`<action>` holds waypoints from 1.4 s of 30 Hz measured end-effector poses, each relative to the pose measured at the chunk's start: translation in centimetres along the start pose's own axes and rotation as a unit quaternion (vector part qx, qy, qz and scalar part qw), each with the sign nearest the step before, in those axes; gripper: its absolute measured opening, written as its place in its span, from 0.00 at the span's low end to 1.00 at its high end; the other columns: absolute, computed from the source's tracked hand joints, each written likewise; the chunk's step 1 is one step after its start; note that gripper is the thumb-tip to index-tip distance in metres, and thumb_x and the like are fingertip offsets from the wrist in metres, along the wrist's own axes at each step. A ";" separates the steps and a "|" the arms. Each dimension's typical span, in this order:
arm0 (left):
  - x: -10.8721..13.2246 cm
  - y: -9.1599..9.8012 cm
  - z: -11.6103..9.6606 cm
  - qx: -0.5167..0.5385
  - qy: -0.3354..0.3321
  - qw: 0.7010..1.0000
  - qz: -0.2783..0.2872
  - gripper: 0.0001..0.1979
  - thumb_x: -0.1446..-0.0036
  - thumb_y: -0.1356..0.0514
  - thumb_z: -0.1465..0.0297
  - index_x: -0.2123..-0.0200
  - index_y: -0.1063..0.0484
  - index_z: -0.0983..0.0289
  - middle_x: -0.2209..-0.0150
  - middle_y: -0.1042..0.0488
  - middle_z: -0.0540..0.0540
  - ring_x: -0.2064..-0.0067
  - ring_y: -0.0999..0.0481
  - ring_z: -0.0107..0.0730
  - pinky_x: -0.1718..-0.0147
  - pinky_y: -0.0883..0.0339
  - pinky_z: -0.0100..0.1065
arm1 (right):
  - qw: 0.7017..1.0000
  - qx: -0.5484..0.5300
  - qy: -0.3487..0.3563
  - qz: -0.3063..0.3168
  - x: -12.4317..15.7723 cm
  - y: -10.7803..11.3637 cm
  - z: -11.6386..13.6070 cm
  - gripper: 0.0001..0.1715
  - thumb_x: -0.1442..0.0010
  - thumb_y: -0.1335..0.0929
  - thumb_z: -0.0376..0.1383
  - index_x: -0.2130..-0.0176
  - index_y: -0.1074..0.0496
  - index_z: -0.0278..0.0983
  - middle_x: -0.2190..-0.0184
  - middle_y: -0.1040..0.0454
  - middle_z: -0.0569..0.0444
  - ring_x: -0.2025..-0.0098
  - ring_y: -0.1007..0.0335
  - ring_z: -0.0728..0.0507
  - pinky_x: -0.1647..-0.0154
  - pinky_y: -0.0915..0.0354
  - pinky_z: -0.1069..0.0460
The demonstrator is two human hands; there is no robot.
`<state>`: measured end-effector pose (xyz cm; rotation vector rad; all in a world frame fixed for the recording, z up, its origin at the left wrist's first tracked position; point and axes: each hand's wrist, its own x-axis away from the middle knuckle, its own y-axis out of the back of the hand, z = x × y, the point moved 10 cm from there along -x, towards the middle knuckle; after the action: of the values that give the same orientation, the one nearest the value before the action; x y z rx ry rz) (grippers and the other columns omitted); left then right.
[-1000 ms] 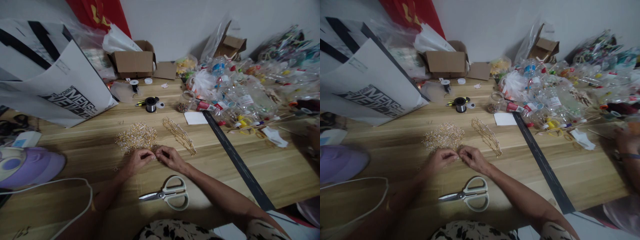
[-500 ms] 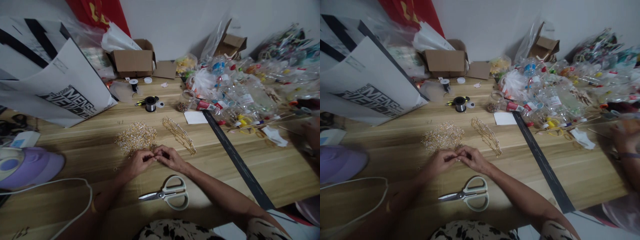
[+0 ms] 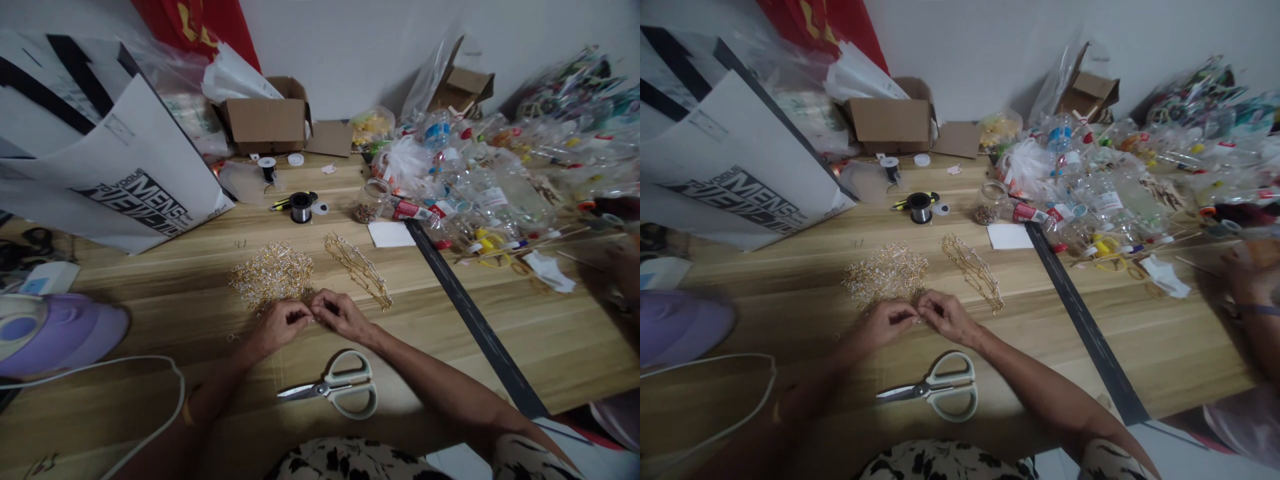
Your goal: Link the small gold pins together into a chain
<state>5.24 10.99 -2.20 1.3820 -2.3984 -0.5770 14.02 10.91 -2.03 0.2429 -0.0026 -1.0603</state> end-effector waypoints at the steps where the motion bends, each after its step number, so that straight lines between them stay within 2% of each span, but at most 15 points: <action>1: 0.0 0.0 0.0 0.003 0.000 1.000 0.002 0.08 0.48 0.43 0.71 0.72 0.25 0.66 0.72 0.24 0.53 0.70 0.29 0.29 0.70 0.37 0.27 | 1.000 -0.004 -0.005 -0.001 0.0 0.0 -0.1 0.15 0.37 0.38 0.44 0.66 0.34 0.33 0.75 0.35 0.56 0.73 0.40 0.50 0.71 0.43 0.56; 5: 0.0 0.1 0.1 -0.018 -0.001 1.000 0.000 0.08 0.47 0.43 0.71 0.72 0.24 0.67 0.74 0.25 0.53 0.72 0.29 0.29 0.71 0.38 0.27 | 1.000 0.004 -0.006 0.000 0.0 0.0 0.0 0.16 0.38 0.37 0.45 0.64 0.34 0.34 0.74 0.35 0.57 0.74 0.41 0.51 0.73 0.44 0.57; 9: 0.0 0.1 -0.4 -0.025 -0.014 1.000 0.001 0.09 0.46 0.43 0.69 0.73 0.25 0.67 0.74 0.26 0.52 0.71 0.30 0.29 0.71 0.39 0.27 | 0.997 0.073 0.012 0.014 0.1 -0.3 0.6 0.16 0.40 0.34 0.45 0.62 0.34 0.34 0.75 0.37 0.59 0.74 0.43 0.52 0.73 0.45 0.57; 16: 0.1 -0.2 -0.4 -0.021 -0.024 0.999 0.012 0.11 0.44 0.45 0.68 0.72 0.25 0.66 0.72 0.26 0.53 0.70 0.30 0.29 0.70 0.38 0.27 | 0.983 0.175 0.056 0.005 0.3 -0.7 1.5 0.13 0.37 0.37 0.43 0.66 0.36 0.35 0.74 0.36 0.57 0.73 0.41 0.50 0.70 0.44 0.55; 21: 0.1 0.2 0.1 -0.045 -0.013 0.999 -0.007 0.09 0.47 0.42 0.70 0.76 0.27 0.67 0.78 0.30 0.51 0.75 0.34 0.26 0.74 0.42 0.26 | 0.984 0.164 0.073 0.012 0.3 -0.7 1.5 0.14 0.34 0.41 0.40 0.68 0.34 0.35 0.72 0.33 0.53 0.70 0.37 0.48 0.67 0.42 0.54; 26: 0.0 0.3 0.2 -0.005 0.002 1.000 -0.002 0.07 0.48 0.41 0.71 0.71 0.24 0.67 0.73 0.24 0.54 0.71 0.29 0.28 0.70 0.37 0.28 | 0.993 0.110 0.044 -0.004 0.0 0.0 1.2 0.17 0.34 0.41 0.42 0.68 0.32 0.34 0.73 0.33 0.55 0.71 0.38 0.49 0.68 0.42 0.55; 30: 0.0 0.4 0.0 0.001 0.006 1.000 -0.001 0.08 0.47 0.42 0.70 0.70 0.24 0.67 0.71 0.23 0.54 0.70 0.28 0.29 0.69 0.36 0.28 | 0.996 0.084 0.032 -0.004 -0.1 0.2 1.1 0.19 0.34 0.42 0.43 0.68 0.33 0.34 0.74 0.34 0.56 0.72 0.40 0.50 0.69 0.42 0.56; 34: 0.0 0.5 -0.5 -0.042 -0.004 0.999 0.000 0.10 0.47 0.43 0.69 0.75 0.26 0.67 0.77 0.27 0.52 0.74 0.32 0.26 0.74 0.41 0.27 | 0.993 0.115 0.034 -0.004 0.0 0.0 1.0 0.16 0.36 0.39 0.44 0.68 0.34 0.34 0.76 0.36 0.58 0.74 0.42 0.51 0.72 0.45 0.56; 37: 0.0 0.4 -0.7 -0.050 -0.020 0.999 0.002 0.11 0.46 0.44 0.69 0.76 0.27 0.67 0.77 0.28 0.51 0.74 0.33 0.26 0.74 0.42 0.26 | 0.986 0.158 0.047 0.007 0.1 -0.4 1.2 0.17 0.37 0.38 0.44 0.71 0.34 0.35 0.77 0.38 0.58 0.75 0.44 0.51 0.72 0.46 0.56; 42: 0.0 0.3 -0.2 -0.056 -0.024 0.998 -0.008 0.08 0.49 0.42 0.71 0.77 0.27 0.66 0.78 0.29 0.50 0.75 0.34 0.26 0.74 0.42 0.26 | 0.983 0.163 0.073 0.044 0.2 -1.3 1.7 0.17 0.34 0.42 0.40 0.70 0.33 0.35 0.74 0.34 0.55 0.70 0.39 0.49 0.68 0.44 0.55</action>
<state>5.10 11.09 -1.92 1.3565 -2.3543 -0.7443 12.83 9.82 -0.64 0.6116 -0.0552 -0.9485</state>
